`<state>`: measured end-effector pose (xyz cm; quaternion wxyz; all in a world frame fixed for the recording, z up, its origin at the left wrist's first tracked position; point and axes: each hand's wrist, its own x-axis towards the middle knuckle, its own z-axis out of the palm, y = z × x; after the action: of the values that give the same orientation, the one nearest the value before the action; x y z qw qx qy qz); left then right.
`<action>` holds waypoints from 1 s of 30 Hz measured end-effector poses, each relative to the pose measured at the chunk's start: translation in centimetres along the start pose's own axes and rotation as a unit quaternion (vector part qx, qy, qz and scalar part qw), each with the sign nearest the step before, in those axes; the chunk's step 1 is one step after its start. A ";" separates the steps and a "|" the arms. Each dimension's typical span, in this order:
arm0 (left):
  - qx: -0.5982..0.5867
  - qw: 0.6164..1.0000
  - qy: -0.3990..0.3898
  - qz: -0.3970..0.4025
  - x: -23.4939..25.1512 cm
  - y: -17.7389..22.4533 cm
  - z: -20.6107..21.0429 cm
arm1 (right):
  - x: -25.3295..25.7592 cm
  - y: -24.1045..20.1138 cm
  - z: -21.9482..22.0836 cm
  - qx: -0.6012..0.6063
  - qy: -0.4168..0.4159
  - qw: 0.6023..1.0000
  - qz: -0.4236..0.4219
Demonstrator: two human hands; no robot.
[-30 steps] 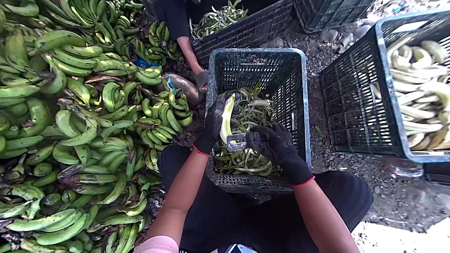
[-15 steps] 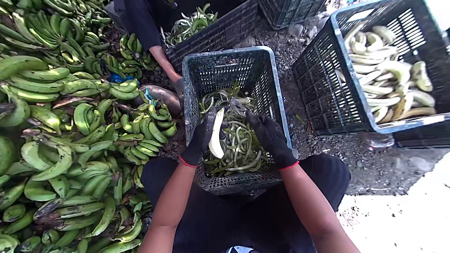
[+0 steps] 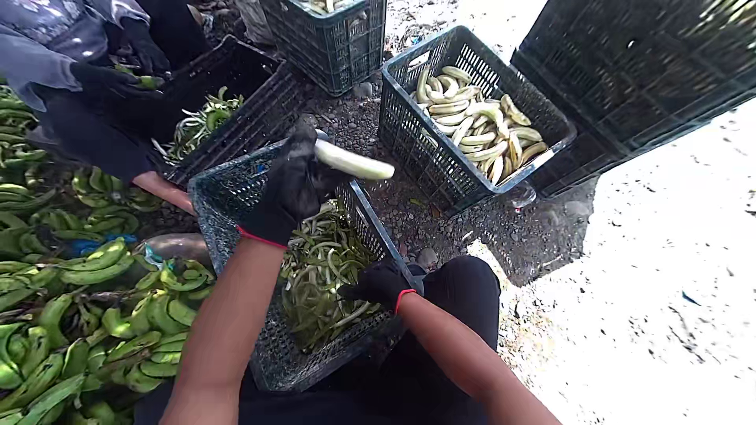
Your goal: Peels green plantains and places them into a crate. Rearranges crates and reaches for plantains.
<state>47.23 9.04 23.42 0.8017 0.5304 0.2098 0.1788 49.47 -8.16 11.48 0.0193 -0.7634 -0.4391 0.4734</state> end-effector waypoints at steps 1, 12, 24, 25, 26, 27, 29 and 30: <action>-0.060 0.998 -0.002 0.027 1.6 1.2 2.0 | -0.1 0.0 -0.2 0.002 0.003 1.000 -0.007; 0.124 0.975 0.184 0.014 -11.8 0.4 -15.3 | 0.7 -1.8 -0.1 -0.032 -0.003 0.998 -0.053; -0.038 0.633 0.734 -0.242 -53.8 -30.9 -17.2 | 6.9 -0.3 6.0 -0.266 -0.110 0.955 -0.072; -0.057 0.630 0.721 -0.283 -54.6 -34.1 -15.0 | 7.6 0.6 6.7 -0.286 -0.121 0.947 -0.085; -0.050 0.628 0.704 -0.328 -54.8 -36.6 -13.1 | 7.6 0.9 7.2 -0.310 -0.126 0.937 -0.100; -0.027 0.634 0.676 -0.374 -54.6 -38.1 -11.5 | 7.2 0.9 7.5 -0.331 -0.120 0.930 -0.107; 0.032 0.658 0.609 -0.442 -53.8 -38.8 -9.8 | 7.2 1.5 7.9 -0.364 -0.095 0.920 -0.107; 0.052 0.667 0.591 -0.451 -53.3 -38.7 -9.8 | 7.0 1.5 8.2 -0.378 -0.085 0.916 -0.106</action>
<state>-0.70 -24.94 -7.97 0.4634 0.1953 0.8623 0.0599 45.53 -7.43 1.31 -0.2577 -0.6198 -0.6636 0.3302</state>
